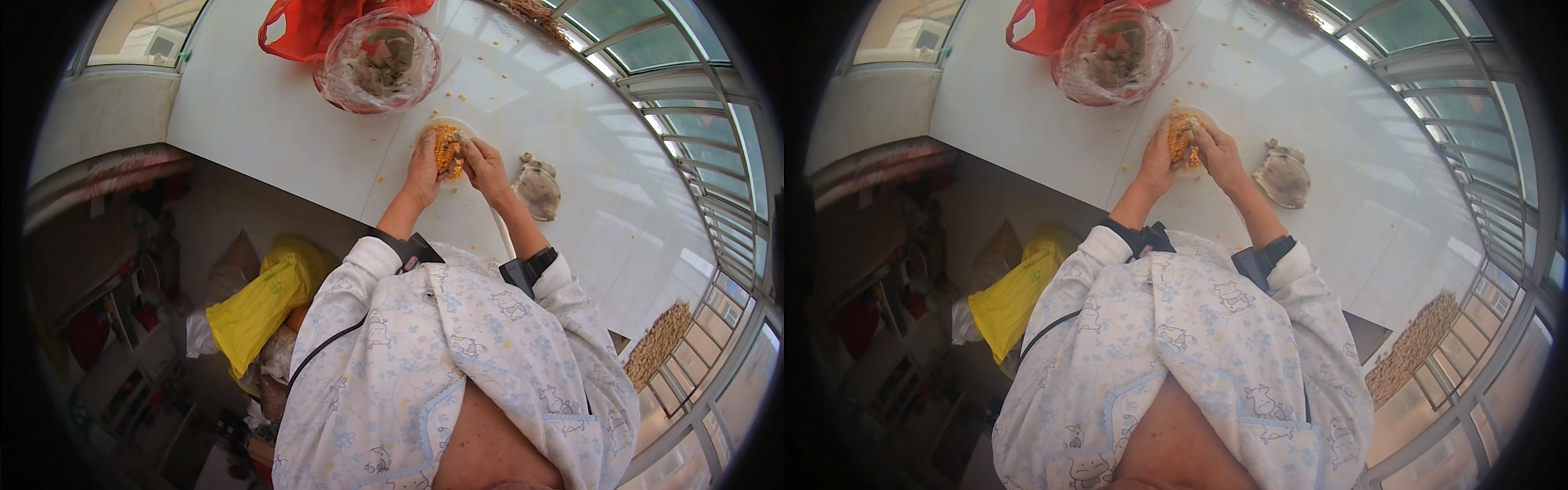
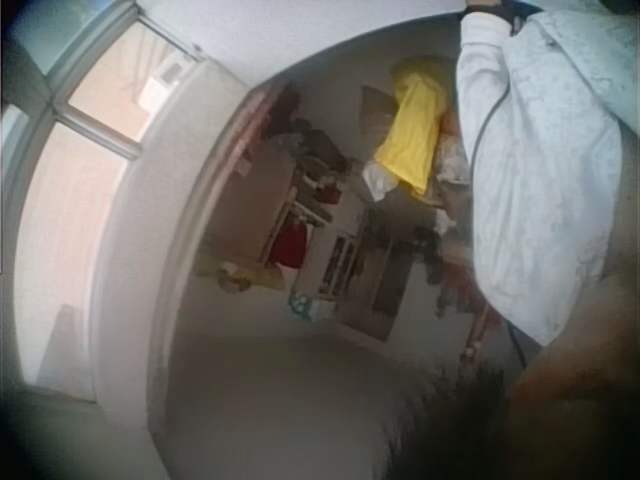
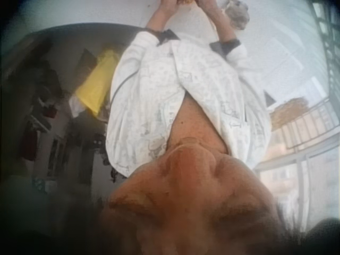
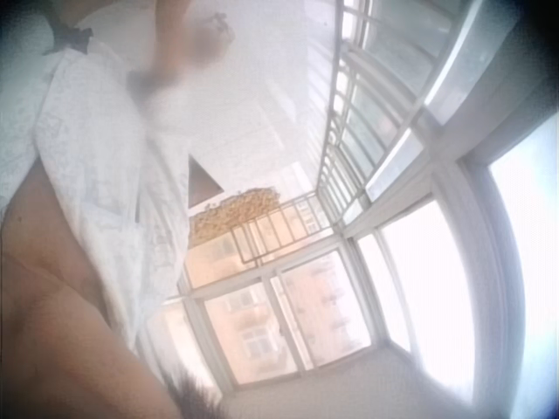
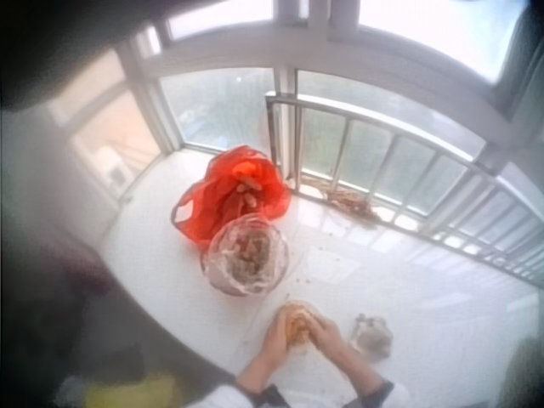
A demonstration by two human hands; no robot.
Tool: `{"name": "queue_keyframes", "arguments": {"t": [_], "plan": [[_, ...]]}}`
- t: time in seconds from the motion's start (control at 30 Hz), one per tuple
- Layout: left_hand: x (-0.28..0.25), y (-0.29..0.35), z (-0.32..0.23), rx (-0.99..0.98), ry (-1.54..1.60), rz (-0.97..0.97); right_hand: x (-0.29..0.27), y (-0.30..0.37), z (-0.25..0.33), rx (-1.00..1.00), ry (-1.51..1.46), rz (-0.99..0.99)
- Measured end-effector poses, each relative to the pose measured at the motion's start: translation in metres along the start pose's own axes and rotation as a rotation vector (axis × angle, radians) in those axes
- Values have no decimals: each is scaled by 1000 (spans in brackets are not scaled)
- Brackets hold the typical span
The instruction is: The person removes corn kernels from a cob by hand, placing the kernels into a bowl on a white countertop. The person handles multiple corn cobs and collects the kernels in a bowl.
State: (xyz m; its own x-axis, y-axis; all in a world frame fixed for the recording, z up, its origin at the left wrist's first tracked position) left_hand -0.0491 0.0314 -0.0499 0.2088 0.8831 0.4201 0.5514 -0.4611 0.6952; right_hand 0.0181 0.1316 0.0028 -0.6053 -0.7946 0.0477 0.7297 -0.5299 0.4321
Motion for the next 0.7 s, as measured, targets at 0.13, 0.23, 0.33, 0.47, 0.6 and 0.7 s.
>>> {"name": "queue_keyframes", "arguments": {"t": [0.13,0.23,0.33,0.47,0.6,0.7], "plan": [[2,1,-3,21,-66,-42,-1,5,13,-173,64,-89],[1,4,-7,93,-123,-132,-2,8,21,-286,174,-151],[4,8,-12,93,-100,-131,-2,9,21,-282,185,-157],[9,17,-14,53,-62,-148,2,5,18,-267,173,-147],[10,20,-16,38,-68,-164,3,4,16,-282,178,-155],[10,19,-15,41,-68,-169,2,6,17,-283,202,-159]]}}
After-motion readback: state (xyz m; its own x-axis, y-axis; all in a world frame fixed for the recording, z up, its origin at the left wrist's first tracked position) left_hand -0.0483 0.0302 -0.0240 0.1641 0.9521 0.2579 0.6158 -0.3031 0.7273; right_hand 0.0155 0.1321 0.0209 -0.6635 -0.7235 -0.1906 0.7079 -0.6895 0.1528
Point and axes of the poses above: each hand's wrist, its own y-axis away from the middle knuckle, its own x-axis out of the palm, z = x × y, the point moved 6 cm from there along -y, towards the middle knuckle, and after that the axes turned 10 degrees about -z, right-handed, at the moved point
